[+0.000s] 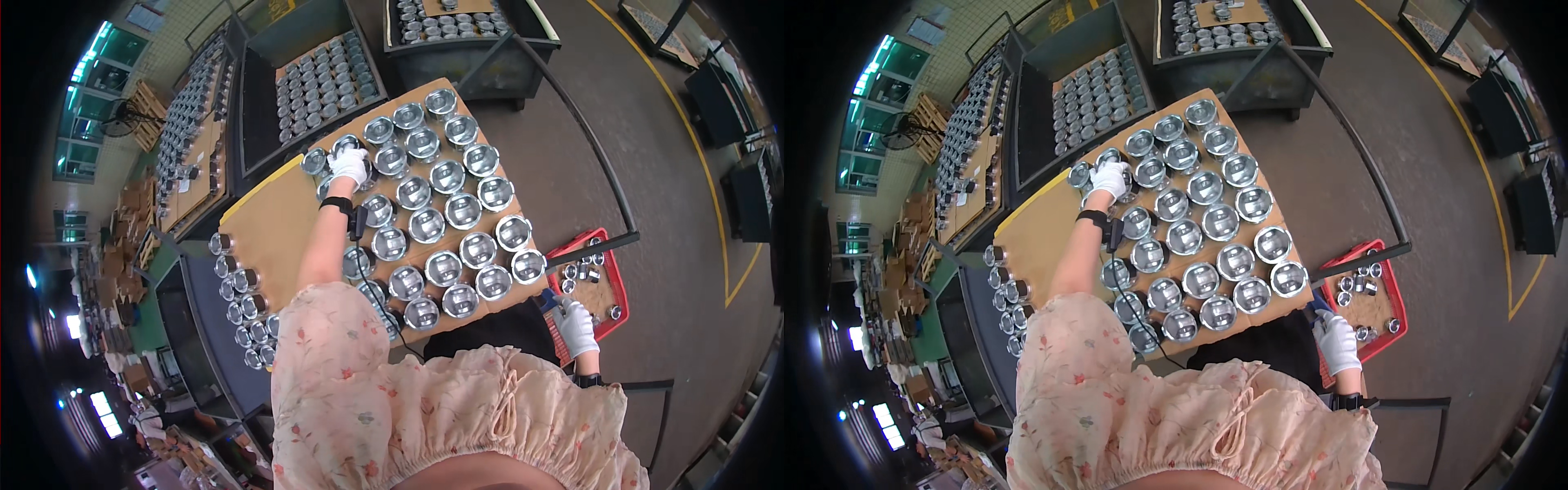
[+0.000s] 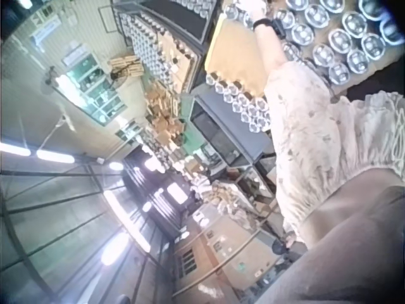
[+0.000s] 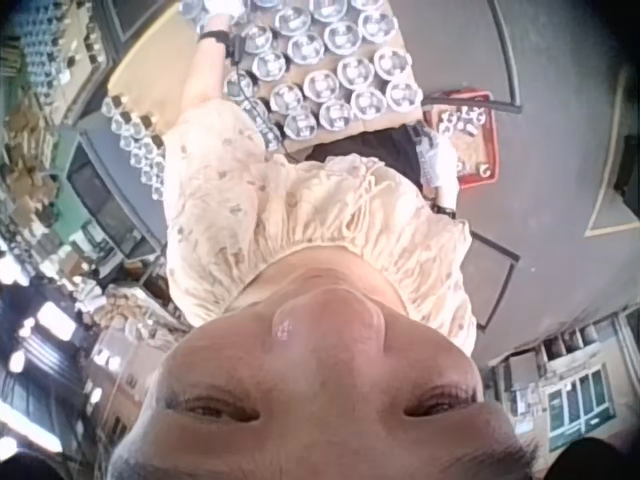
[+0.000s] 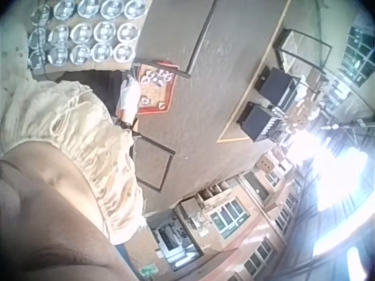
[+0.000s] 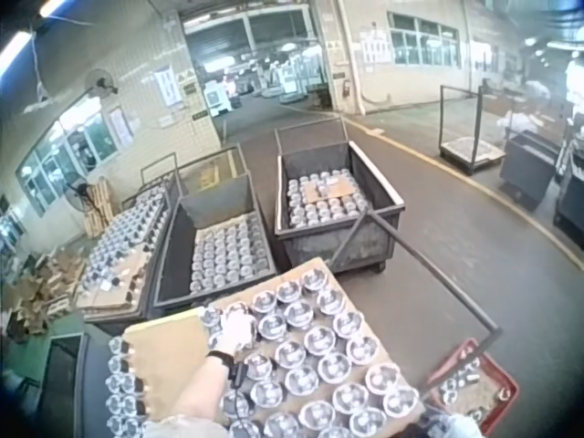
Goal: Organizing metal piston components from a bin onto a workspace.
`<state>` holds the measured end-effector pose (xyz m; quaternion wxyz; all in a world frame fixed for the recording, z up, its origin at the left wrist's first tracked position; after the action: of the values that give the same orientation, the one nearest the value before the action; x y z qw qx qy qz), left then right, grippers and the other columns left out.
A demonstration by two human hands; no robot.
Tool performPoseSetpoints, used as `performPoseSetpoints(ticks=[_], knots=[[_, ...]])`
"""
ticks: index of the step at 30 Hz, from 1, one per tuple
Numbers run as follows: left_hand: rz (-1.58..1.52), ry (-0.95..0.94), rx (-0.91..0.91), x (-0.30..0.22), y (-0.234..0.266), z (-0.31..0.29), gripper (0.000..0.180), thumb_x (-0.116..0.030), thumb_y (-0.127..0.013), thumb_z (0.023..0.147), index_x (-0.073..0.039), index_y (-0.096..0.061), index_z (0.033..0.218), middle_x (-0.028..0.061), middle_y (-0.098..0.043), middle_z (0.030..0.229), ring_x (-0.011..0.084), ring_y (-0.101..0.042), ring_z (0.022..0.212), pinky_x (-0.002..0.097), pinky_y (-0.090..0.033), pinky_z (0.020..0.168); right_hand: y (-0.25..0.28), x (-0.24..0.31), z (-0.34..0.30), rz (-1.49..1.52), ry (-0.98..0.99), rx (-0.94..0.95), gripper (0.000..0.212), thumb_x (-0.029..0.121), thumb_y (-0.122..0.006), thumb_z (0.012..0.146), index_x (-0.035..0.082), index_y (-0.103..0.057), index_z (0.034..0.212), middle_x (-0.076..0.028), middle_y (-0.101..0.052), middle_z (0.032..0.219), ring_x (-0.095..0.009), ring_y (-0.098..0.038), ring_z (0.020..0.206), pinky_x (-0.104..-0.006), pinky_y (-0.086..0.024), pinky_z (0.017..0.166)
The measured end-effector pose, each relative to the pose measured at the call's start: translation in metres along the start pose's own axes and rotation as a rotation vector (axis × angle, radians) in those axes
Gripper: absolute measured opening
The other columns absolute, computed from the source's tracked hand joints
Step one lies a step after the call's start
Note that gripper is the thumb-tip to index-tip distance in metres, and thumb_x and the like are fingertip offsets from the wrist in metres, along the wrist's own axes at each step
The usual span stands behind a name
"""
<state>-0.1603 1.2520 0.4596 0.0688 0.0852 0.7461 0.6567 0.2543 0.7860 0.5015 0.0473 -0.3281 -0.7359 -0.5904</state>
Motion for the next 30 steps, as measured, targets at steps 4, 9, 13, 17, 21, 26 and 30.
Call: performPoseSetpoints(ticks=[4, 9, 13, 17, 21, 26, 30], knots=[[0.101, 0.06, 0.243, -0.001, -0.031, 0.018, 0.036, -0.018, -0.062, 0.081, -0.026, -0.067, 0.116, 0.0091, -0.063, 0.127, 0.034, -0.053, 0.125, 0.0672, -0.024, 0.107, -0.006, 0.0, -0.003, -0.032, -0.001, 0.057, 0.025, 0.013, -0.066, 0.083, 0.006, -0.069, 0.106, -0.022, -0.068, 0.091, -0.038, -0.067, 0.08, -0.0451, -0.054, 0.072], [0.26, 0.097, 0.341, 0.002, -0.033, 0.02, 0.035, -0.024, -0.062, 0.082, -0.026, -0.068, 0.116, 0.0074, -0.061, 0.129, 0.0318, -0.05, 0.128, 0.0702, -0.021, 0.107, -0.013, -0.01, -0.011, -0.049, -0.062, 0.122, 0.031, 0.02, -0.067, 0.084, 0.007, -0.068, 0.112, -0.022, -0.069, 0.092, -0.037, -0.067, 0.082, -0.0453, -0.053, 0.073], [-0.08, 0.013, -0.098, 0.023, 0.017, 0.008, 0.026, -0.017, -0.062, 0.077, -0.019, -0.071, 0.101, 0.0122, -0.065, 0.115, 0.0311, -0.057, 0.116, 0.0541, -0.037, 0.099, -0.014, -0.019, -0.014, -0.048, -0.047, 0.088, 0.032, 0.021, -0.067, 0.084, 0.007, -0.068, 0.112, -0.022, -0.068, 0.092, -0.036, -0.067, 0.082, -0.0454, -0.053, 0.072], [-0.095, 0.1, -0.074, 0.089, 0.016, -0.003, 0.022, -0.013, -0.062, 0.075, -0.013, -0.072, 0.094, 0.0174, -0.065, 0.11, 0.0358, -0.06, 0.108, 0.0434, -0.045, 0.097, -0.021, -0.031, -0.017, -0.069, -0.094, 0.109, 0.03, 0.021, -0.068, 0.084, 0.007, -0.069, 0.111, -0.021, -0.068, 0.088, -0.036, -0.067, 0.079, -0.0454, -0.053, 0.07], [0.077, 0.091, 0.29, 0.101, -0.038, -0.005, 0.05, -0.017, -0.065, 0.076, -0.017, -0.062, 0.126, 0.0209, -0.049, 0.139, 0.0446, -0.043, 0.13, 0.0458, -0.041, 0.106, -0.021, -0.023, -0.012, -0.116, -0.09, 0.153, 0.028, 0.02, -0.067, 0.084, 0.008, -0.069, 0.109, -0.021, -0.068, 0.087, -0.036, -0.068, 0.077, -0.0454, -0.054, 0.069], [0.171, 0.229, 0.387, 0.096, -0.064, 0.004, 0.051, -0.018, -0.063, 0.082, -0.009, -0.054, 0.131, 0.024, -0.046, 0.141, 0.044, -0.042, 0.131, 0.0452, -0.042, 0.107, -0.025, -0.019, -0.008, -0.143, -0.072, 0.161, 0.027, 0.021, -0.067, 0.084, 0.008, -0.07, 0.108, -0.02, -0.069, 0.085, -0.036, -0.068, 0.078, -0.0451, -0.055, 0.071], [-0.344, 0.524, 0.131, 0.143, -0.073, -0.001, 0.042, -0.014, -0.042, 0.093, -0.003, -0.047, 0.133, 0.0273, -0.044, 0.141, 0.0409, -0.047, 0.128, 0.0442, -0.042, 0.105, -0.028, -0.016, -0.008, -0.15, -0.07, 0.186, 0.027, 0.021, -0.066, 0.084, 0.009, -0.07, 0.108, -0.02, -0.069, 0.085, -0.036, -0.068, 0.078, -0.0461, -0.055, 0.072]])
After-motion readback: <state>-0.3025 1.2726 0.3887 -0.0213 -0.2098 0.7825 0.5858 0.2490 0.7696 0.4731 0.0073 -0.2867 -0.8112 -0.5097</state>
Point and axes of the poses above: each hand's wrist, its own z-axis towards the middle knuckle, its own y-axis out of the back of the hand, x = y × z, the point moved 9 cm from there along z, towards the middle knuckle
